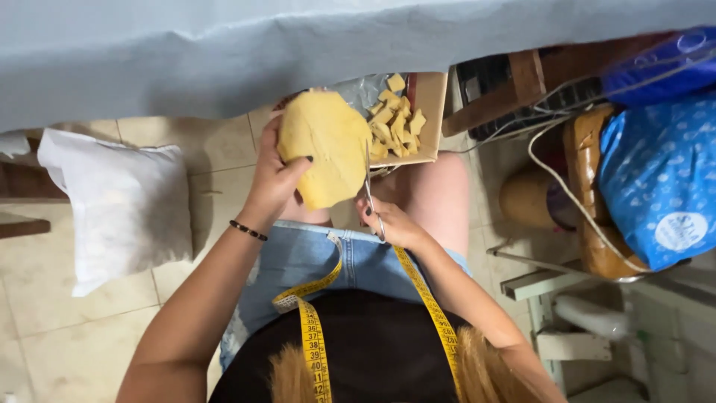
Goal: Cutting a large piece of yellow foam into small rectangular scraps using scissors
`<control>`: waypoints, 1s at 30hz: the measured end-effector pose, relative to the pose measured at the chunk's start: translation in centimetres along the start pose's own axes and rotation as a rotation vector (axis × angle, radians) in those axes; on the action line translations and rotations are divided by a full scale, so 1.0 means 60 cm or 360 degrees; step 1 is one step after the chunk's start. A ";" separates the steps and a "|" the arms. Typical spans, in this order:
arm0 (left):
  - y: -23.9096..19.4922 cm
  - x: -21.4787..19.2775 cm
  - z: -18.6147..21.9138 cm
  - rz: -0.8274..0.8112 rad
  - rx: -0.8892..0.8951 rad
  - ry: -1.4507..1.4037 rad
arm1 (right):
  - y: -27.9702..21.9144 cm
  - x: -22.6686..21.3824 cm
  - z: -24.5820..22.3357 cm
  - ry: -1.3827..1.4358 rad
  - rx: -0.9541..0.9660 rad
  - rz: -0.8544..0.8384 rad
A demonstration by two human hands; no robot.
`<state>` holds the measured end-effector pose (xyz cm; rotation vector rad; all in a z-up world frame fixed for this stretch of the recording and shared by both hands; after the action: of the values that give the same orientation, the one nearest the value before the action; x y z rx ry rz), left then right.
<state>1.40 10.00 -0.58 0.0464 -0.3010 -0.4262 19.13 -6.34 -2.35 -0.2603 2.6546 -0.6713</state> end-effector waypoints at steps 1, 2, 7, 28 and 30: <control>-0.003 0.004 -0.005 -0.0019 -0.0014 0.0006 | 0.002 0.000 0.006 0.0021 0.0008 0.0011; -0.007 0.012 -0.014 -0.0100 -0.0077 0.0168 | 0.004 -0.003 0.012 0.0050 0.0014 0.0063; -0.018 0.052 -0.006 -0.0173 -0.0195 0.0367 | -0.003 -0.020 -0.030 0.0065 0.0043 0.0274; 0.004 0.008 0.011 -0.0153 -0.0010 0.0190 | 0.014 0.001 0.002 0.0069 -0.0056 -0.0036; 0.006 0.041 0.035 -0.0260 -0.0035 0.0324 | 0.016 0.001 0.008 0.0044 -0.0018 -0.0066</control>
<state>3.06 9.36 2.16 0.0928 -0.0920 -0.5822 19.19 -5.73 -3.22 -0.3121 2.6867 -0.6775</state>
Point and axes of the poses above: each hand's wrist, its own y-axis towards the middle knuckle, its own x-axis out of the palm, z = x × y, the point moved 8 cm from there along y, towards the middle knuckle, and after that the axes turned 6 degrees about x, right-handed, at the moved point
